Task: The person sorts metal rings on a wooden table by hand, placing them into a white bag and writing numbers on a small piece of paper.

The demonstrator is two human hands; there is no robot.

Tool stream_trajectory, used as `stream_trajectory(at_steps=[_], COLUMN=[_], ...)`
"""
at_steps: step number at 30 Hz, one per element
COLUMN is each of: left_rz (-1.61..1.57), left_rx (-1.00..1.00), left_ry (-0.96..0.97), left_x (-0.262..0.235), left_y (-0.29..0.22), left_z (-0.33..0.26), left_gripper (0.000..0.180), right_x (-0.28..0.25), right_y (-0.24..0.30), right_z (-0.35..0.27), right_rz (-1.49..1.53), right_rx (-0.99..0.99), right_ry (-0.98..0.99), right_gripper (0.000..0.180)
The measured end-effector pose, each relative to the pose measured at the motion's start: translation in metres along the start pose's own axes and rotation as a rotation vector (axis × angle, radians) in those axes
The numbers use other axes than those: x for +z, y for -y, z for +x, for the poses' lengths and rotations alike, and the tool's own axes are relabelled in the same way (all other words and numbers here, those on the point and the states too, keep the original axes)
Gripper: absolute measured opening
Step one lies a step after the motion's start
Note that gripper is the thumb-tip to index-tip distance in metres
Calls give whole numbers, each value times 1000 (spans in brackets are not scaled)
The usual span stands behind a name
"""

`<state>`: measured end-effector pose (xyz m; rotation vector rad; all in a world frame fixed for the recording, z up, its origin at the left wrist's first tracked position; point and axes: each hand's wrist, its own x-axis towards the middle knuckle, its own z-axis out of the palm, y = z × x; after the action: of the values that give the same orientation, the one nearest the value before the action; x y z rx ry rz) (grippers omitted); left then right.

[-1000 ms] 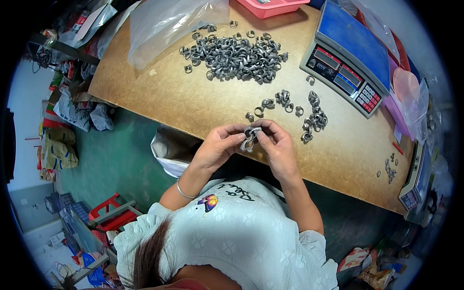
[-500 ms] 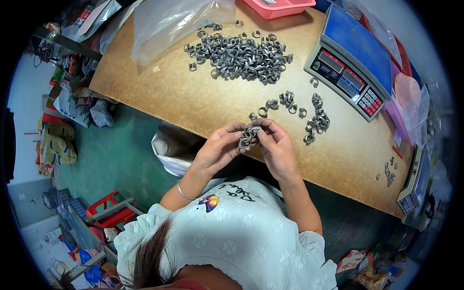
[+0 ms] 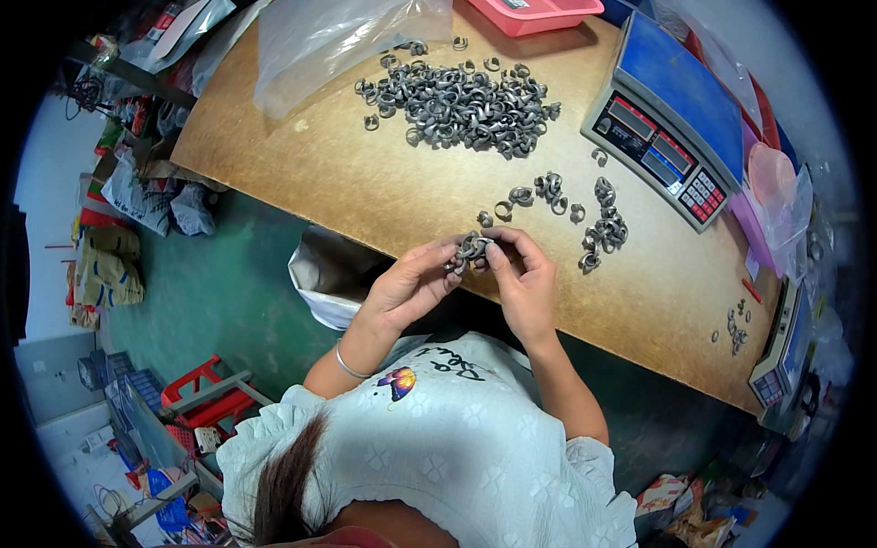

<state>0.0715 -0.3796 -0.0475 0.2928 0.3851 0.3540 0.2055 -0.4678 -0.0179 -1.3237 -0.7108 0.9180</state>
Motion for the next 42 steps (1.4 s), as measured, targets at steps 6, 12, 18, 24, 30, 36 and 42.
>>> stream_trajectory(at_steps=[6, 12, 18, 24, 30, 36, 42], left_rz=[3, -24, -4, 70, 33, 24, 823], left_rx=[-22, 18, 60, 100, 71, -32, 320], left_ry=[-35, -13, -78, -123, -90, -1, -788], left_x=[5, 5, -2, 9, 6, -34, -108], left_y=[-5, -4, 0, -2, 3, -5, -6], left_z=[-5, -7, -7, -11, -13, -39, -68], left_gripper=[31, 34, 36, 31, 30, 16, 17], right_x=[2, -2, 1, 4, 19, -10, -28], right_y=[0, -4, 2, 2, -1, -1, -11], right_z=[0, 0, 0, -2, -7, 4, 19], right_rz=[107, 182, 308, 177, -354, -488, -776], right_rx=[77, 162, 224, 108, -249, -210, -250], right_ry=[12, 56, 47, 46, 142, -75, -140], right_gripper=[19, 20, 20, 18, 16, 16, 23])
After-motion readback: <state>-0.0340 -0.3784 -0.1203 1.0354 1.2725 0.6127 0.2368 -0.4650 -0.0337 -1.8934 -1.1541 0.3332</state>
